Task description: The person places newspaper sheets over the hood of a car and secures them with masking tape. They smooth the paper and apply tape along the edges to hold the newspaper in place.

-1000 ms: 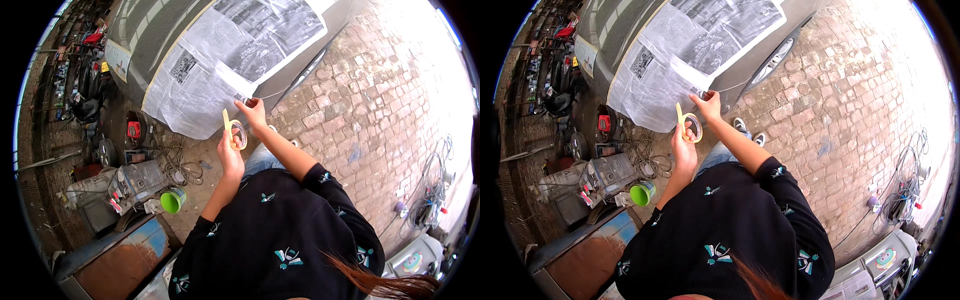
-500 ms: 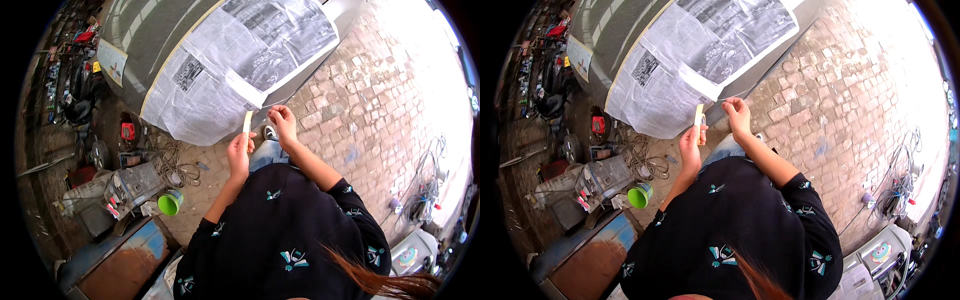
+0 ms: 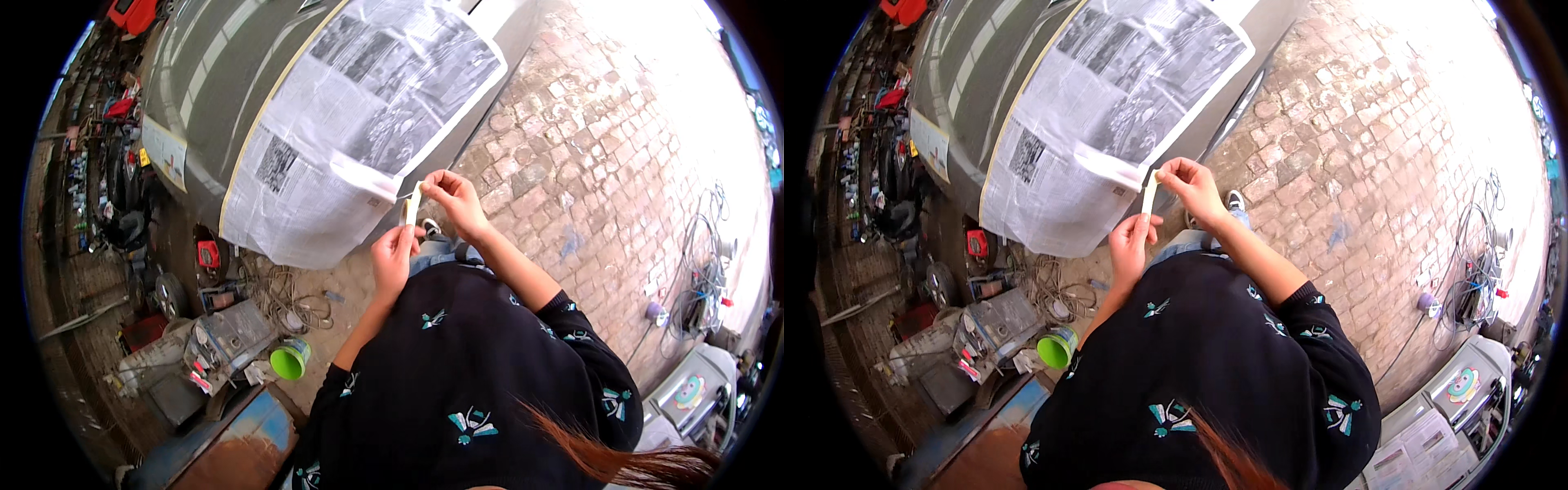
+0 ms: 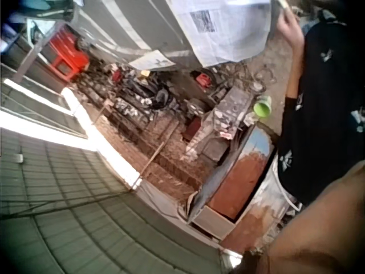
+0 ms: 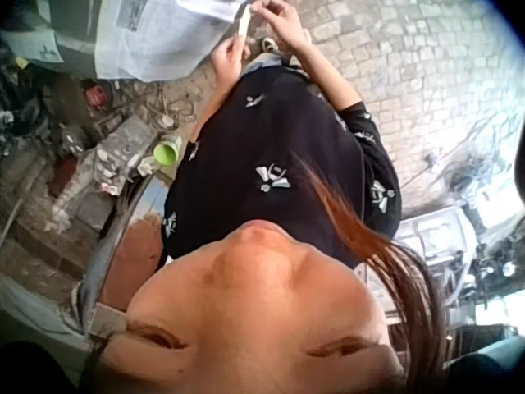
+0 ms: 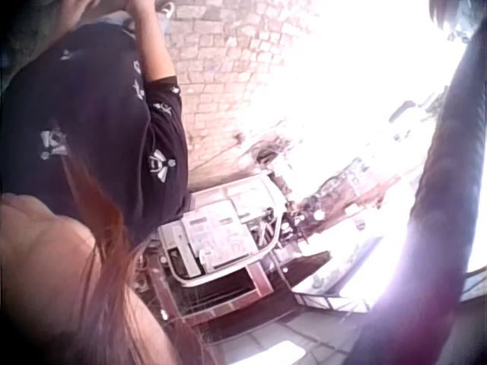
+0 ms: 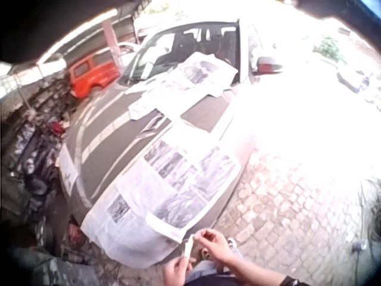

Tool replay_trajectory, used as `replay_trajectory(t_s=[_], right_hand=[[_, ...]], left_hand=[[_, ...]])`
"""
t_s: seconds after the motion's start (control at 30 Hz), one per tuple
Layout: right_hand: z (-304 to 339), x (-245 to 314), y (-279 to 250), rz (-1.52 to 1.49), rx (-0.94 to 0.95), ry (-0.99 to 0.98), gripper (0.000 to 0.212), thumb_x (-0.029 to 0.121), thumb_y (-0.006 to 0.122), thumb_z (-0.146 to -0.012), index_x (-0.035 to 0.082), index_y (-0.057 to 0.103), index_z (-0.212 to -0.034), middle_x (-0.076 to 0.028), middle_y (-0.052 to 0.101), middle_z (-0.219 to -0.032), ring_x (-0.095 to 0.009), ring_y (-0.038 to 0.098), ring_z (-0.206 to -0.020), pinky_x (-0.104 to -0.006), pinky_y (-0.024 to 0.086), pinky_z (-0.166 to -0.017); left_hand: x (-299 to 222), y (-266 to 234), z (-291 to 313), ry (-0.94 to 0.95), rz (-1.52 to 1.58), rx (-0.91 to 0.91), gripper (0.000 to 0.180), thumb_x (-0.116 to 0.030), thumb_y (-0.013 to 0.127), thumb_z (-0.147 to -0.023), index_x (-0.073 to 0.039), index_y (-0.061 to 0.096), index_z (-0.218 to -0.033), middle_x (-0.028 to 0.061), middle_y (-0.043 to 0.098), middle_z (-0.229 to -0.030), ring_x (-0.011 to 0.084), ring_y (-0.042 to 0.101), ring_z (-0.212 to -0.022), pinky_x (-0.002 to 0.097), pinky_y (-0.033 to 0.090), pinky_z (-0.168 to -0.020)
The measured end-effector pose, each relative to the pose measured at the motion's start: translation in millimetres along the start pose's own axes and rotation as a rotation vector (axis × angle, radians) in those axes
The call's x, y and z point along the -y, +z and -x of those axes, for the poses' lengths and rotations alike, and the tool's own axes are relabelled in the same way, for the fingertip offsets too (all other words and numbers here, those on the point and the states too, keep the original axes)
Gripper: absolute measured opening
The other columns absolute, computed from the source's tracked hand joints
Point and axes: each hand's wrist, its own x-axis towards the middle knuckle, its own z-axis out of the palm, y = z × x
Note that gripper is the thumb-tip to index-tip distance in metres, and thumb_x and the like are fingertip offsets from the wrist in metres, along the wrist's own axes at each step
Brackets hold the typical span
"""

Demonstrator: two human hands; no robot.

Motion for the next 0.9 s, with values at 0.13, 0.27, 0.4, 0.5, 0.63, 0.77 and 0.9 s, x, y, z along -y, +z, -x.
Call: replay_trajectory(t_s=[0.13,0.27,0.4,0.5,0.63,0.77,0.9], right_hand=[[-35.9,10.4,-56.6,0.088,-0.135,-0.104,0.008,0.009,0.067,-0.091,0.002,0.065,-0.094,0.004,0.063,-0.085,-0.004,0.056,-0.08,-0.02,0.045,-0.074],[-84.5,28.3,-101.9,0.032,-0.431,-0.202,0.007,0.009,0.067,-0.09,0.003,0.065,-0.093,0.005,0.062,-0.085,-0.004,0.054,-0.079,-0.0199,0.043,-0.075],[-129.6,47.7,-151.4,-0.021,-0.616,-0.341,0.007,0.008,0.067,-0.089,0.002,0.064,-0.091,0.003,0.061,-0.081,-0.006,0.055,-0.076,-0.021,0.044,-0.072],[-151.6,55.0,-172.0,-0.158,-0.508,-0.259,0.007,0.008,0.067,-0.09,0.002,0.063,-0.091,0.002,0.062,-0.085,-0.007,0.056,-0.076,-0.0207,0.046,-0.072],[-172.7,69.7,-192.6,-0.249,-0.373,-0.165,0.007,0.007,0.066,-0.089,0.002,0.062,-0.089,0.0,0.062,-0.088,-0.008,0.06,-0.078,-0.0206,0.051,-0.076],[-180.4,84.5,-196.2,-0.238,-0.353,-0.118,0.008,0.007,0.064,-0.091,0.001,0.059,-0.091,-0.002,0.061,-0.088,-0.009,0.062,-0.08,-0.0233,0.055,-0.083],[-186.9,88.7,-198.0,-0.22,-0.349,-0.115,0.009,0.005,0.066,-0.088,0.0,0.059,-0.091,-0.004,0.062,-0.09,-0.011,0.063,-0.083,-0.0233,0.056,-0.082]], left_hand=[[-6.2,7.7,-7.9,0.137,-0.23,0.013,0.026,-0.017,0.06,-0.095,0.001,0.069,-0.078,0.0013,0.062,-0.061,0.0091,0.056,-0.059,0.0282,0.044,-0.075],[-6.6,7.6,-20.2,0.097,-0.276,-0.02,0.027,-0.017,0.063,-0.092,-0.002,0.066,-0.069,0.0004,0.062,-0.057,0.0111,0.058,-0.057,0.0342,0.039,-0.097],[-14.7,22.0,-27.1,0.165,-0.389,0.039,0.027,-0.018,0.063,-0.092,-0.002,0.068,-0.071,0.0003,0.064,-0.059,0.011,0.059,-0.06,0.0369,0.037,-0.102],[-25.1,37.1,-38.2,0.126,-0.368,0.045,0.024,-0.019,0.061,-0.094,-0.001,0.07,-0.08,0.0011,0.066,-0.064,0.0107,0.06,-0.064,0.0373,0.037,-0.104],[-28.5,54.6,-54.0,0.05,-0.281,0.005,0.023,-0.02,0.06,-0.095,0.0,0.071,-0.089,-0.0006,0.067,-0.07,0.0046,0.054,-0.065,0.0248,0.043,-0.077],[-23.4,62.1,-62.5,0.008,-0.185,-0.015,0.023,-0.019,0.061,-0.096,0.002,0.07,-0.095,-0.0002,0.066,-0.073,0.0026,0.051,-0.066,0.019,0.036,-0.06],[-20.4,66.5,-66.5,-0.016,-0.147,-0.023,0.023,-0.017,0.061,-0.096,0.004,0.069,-0.096,0.0021,0.066,-0.075,0.0044,0.054,-0.068,0.0194,0.038,-0.062]])
